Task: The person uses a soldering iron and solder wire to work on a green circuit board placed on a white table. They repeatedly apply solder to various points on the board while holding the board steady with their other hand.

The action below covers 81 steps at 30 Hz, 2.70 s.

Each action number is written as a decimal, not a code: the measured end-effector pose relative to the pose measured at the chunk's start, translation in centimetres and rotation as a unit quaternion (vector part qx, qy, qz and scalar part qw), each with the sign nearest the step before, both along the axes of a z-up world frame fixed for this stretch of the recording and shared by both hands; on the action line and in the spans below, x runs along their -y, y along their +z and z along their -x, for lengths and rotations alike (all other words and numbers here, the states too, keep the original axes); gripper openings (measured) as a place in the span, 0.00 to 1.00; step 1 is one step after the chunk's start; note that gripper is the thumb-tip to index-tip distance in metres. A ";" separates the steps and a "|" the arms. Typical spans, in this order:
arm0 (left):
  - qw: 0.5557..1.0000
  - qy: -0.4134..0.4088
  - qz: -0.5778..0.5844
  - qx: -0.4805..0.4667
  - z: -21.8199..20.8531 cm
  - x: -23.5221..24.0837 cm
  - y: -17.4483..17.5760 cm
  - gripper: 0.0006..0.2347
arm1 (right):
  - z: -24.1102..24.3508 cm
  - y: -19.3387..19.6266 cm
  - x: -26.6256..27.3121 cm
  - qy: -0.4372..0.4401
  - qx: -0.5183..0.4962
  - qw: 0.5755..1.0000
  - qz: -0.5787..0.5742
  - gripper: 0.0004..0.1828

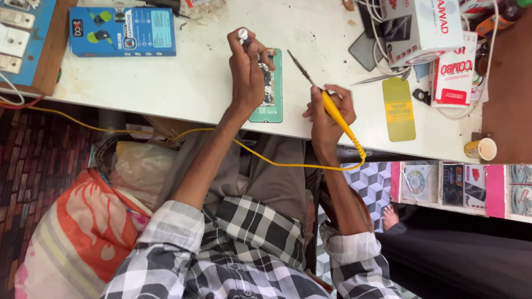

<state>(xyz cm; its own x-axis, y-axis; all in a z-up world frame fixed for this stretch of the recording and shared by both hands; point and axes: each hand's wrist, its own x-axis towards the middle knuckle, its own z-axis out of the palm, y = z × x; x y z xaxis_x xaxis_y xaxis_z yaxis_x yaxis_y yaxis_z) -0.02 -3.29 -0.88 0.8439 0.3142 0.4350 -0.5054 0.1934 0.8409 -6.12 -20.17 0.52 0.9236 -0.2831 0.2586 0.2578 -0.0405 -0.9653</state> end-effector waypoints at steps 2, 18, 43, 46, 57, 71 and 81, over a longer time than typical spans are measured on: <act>1.000 -0.003 -0.014 -0.017 -0.1 0.1 -0.1 0.12 | 0.0 0.5 0.0 0.007 0.037 0.999 -0.014 0.15; 0.997 -0.068 -0.011 -0.019 -0.1 -0.7 -0.4 0.05 | -0.2 -1.5 0.7 -0.010 -0.030 0.998 -0.044 0.11; 0.998 -0.061 -0.001 0.021 -0.8 -0.6 -2.5 0.08 | -0.3 -2.8 0.4 -0.042 -0.021 0.998 -0.048 0.10; 0.998 -0.056 -0.009 0.006 -0.9 -0.5 -2.4 0.07 | -0.5 -2.6 0.5 -0.046 -0.027 0.997 -0.050 0.09; 0.998 -0.058 -0.010 0.015 -1.1 -0.4 -2.7 0.07 | -0.4 -2.7 0.4 -0.056 -0.027 0.998 -0.018 0.10; 0.998 -0.049 0.013 0.021 -1.2 -0.5 -2.7 0.09 | -0.6 -3.1 0.4 -0.039 -0.018 0.997 -0.071 0.09; 0.999 -0.031 -0.017 -0.001 -2.0 -0.1 -4.4 0.18 | -0.6 -3.1 0.7 -0.024 -0.019 0.997 -0.078 0.10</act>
<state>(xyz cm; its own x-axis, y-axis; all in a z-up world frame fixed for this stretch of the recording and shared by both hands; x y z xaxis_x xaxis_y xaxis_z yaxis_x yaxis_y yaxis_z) 2.02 -3.19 -5.28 0.8621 0.2471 0.4424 -0.4916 0.1956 0.8486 -5.57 -20.86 -2.60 0.9164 -0.3607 0.1738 0.2229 0.0990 -0.9698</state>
